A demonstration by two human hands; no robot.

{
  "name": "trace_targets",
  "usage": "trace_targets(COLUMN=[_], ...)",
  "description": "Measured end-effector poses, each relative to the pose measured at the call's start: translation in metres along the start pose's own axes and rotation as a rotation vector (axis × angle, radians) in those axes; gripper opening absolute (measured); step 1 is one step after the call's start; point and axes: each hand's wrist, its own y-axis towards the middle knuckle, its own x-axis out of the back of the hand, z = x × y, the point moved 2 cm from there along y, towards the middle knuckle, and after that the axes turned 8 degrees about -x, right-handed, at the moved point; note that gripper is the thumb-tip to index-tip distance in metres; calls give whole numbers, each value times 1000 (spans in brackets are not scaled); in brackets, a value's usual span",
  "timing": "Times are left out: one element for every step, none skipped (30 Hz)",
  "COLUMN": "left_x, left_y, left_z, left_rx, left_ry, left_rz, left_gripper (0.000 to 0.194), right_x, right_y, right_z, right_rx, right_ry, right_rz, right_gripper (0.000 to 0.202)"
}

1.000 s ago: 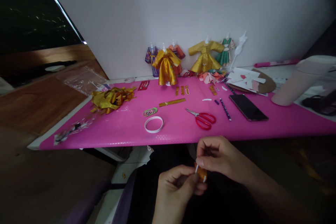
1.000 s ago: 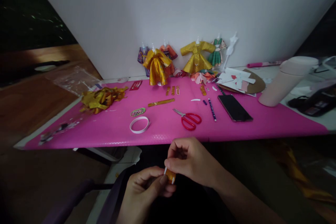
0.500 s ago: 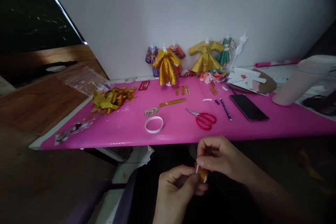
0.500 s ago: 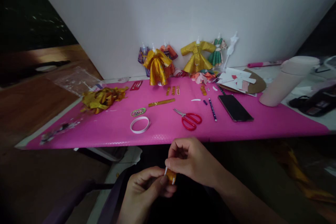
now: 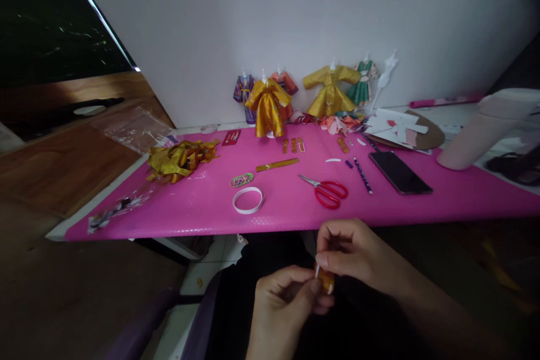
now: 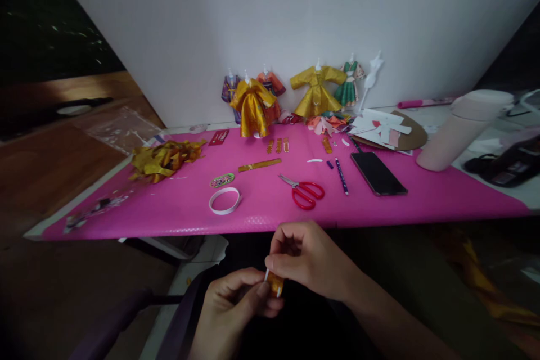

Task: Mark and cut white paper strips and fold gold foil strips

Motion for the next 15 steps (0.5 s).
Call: trace_targets(left_x=[0,0,0,0,1,1,2,2,2,2,2,2,1,1,0], left_y=[0,0,0,0,0,0,1,1,2,2,2,2,2,1,1], left_z=[0,0,0,1,1,1,1,2,2,2,2,1,1,1,0], left_rx=[3,4,4,3,0,-5,-9,-12,-15,-18,-21,-25,-32,-40,-50], left_ry=[3,10,18,27,33,36,38,37,37,34,29,23,15,10,8], left_rz=[-2,-2,-3,-2,-3,-5,-9,-13,-17,-19,-19,-17,-13,-6,2], left_gripper=[26,26,25,25,26,26,26,26,26,25,24,23,21,19,16], right_x=[0,0,0,0,0,0,-1,-1,-1,-1,-1,-1,-1,-1,-1], right_y=[0,0,0,0,0,0,-1,-1,-1,-1,-1,-1,-1,-1,-1], right_z=[0,0,-1,-1,0,0,0,1,1,2,2,2,2,2,2], right_rx=[0,0,2,3,4,5,5,5,5,5,5,6,7,8,9], right_ry=[2,4,5,6,5,4,1,-1,-4,-6,-9,-13,-17,-22,-27], right_rz=[4,7,10,10,8,6,4,2,-1,-4,-4,-2,2,6,9], right_gripper=[7,7,7,7,7,7,7,7,7,7,8,8,8,9,10])
